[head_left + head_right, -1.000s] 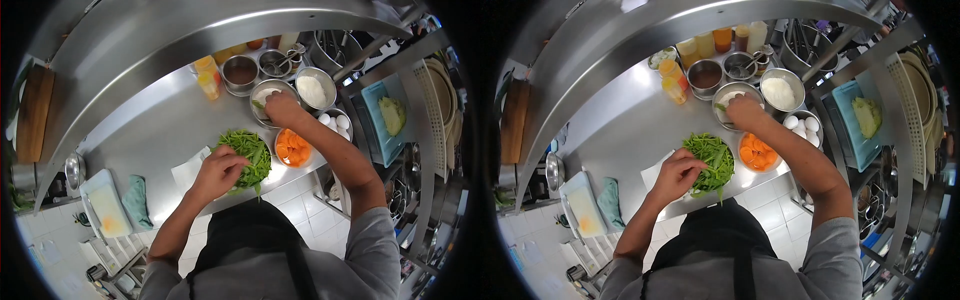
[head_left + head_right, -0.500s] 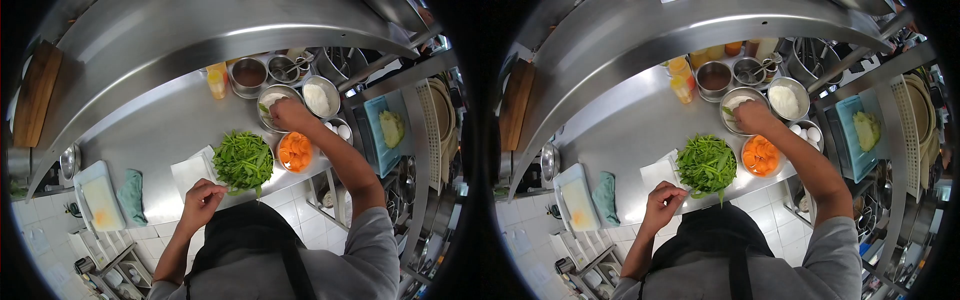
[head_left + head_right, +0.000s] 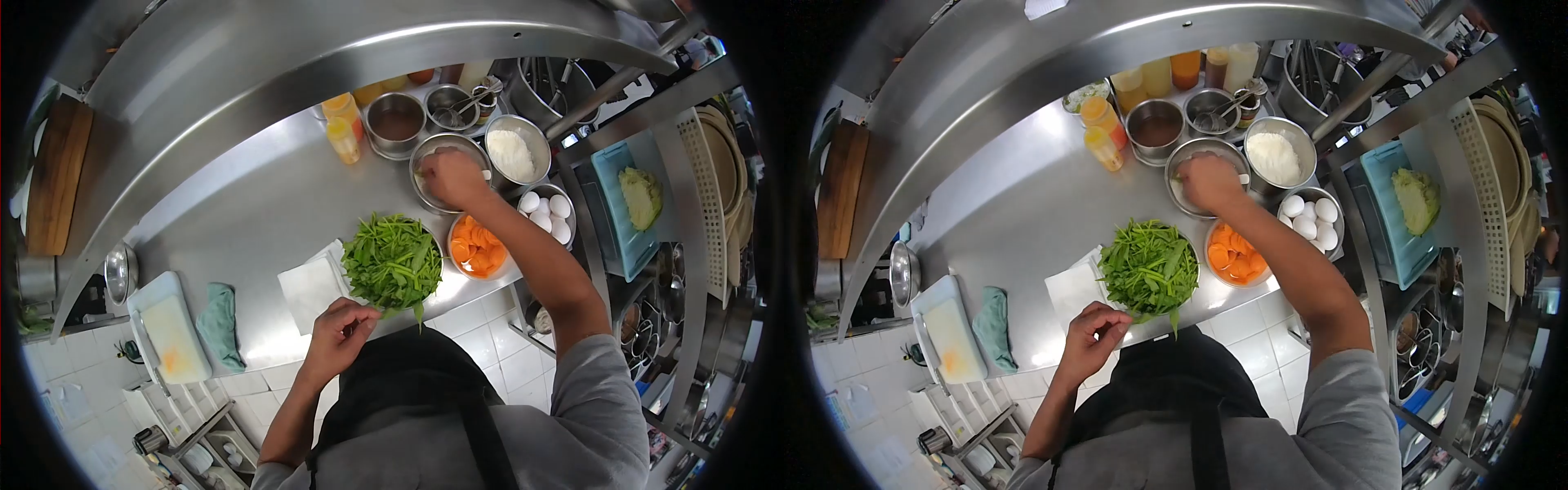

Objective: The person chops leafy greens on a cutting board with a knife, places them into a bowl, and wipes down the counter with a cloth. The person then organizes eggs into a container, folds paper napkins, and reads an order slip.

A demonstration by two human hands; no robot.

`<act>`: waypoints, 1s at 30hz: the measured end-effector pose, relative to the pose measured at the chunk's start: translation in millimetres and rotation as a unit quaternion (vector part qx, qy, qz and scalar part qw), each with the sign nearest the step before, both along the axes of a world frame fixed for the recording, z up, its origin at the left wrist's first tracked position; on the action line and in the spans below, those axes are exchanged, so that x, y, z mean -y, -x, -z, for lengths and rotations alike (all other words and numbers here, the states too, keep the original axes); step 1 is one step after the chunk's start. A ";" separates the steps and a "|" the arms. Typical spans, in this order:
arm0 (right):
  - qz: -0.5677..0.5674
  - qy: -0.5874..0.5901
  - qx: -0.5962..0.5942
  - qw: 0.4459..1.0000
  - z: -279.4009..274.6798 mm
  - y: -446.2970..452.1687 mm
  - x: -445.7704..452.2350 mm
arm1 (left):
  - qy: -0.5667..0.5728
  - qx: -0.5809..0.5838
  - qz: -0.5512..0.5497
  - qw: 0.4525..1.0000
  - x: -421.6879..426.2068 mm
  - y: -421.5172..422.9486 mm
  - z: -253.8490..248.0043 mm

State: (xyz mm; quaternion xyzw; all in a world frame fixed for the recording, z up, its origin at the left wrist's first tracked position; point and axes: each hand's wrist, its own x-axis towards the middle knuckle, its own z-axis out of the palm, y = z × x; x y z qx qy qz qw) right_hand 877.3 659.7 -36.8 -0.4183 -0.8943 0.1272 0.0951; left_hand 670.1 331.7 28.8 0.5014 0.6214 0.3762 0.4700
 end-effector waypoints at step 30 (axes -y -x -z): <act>-0.035 0.207 -0.358 0.910 -130.5 71.6 230.6 | 0.029 0.006 0.007 1.000 115.4 56.9 -0.6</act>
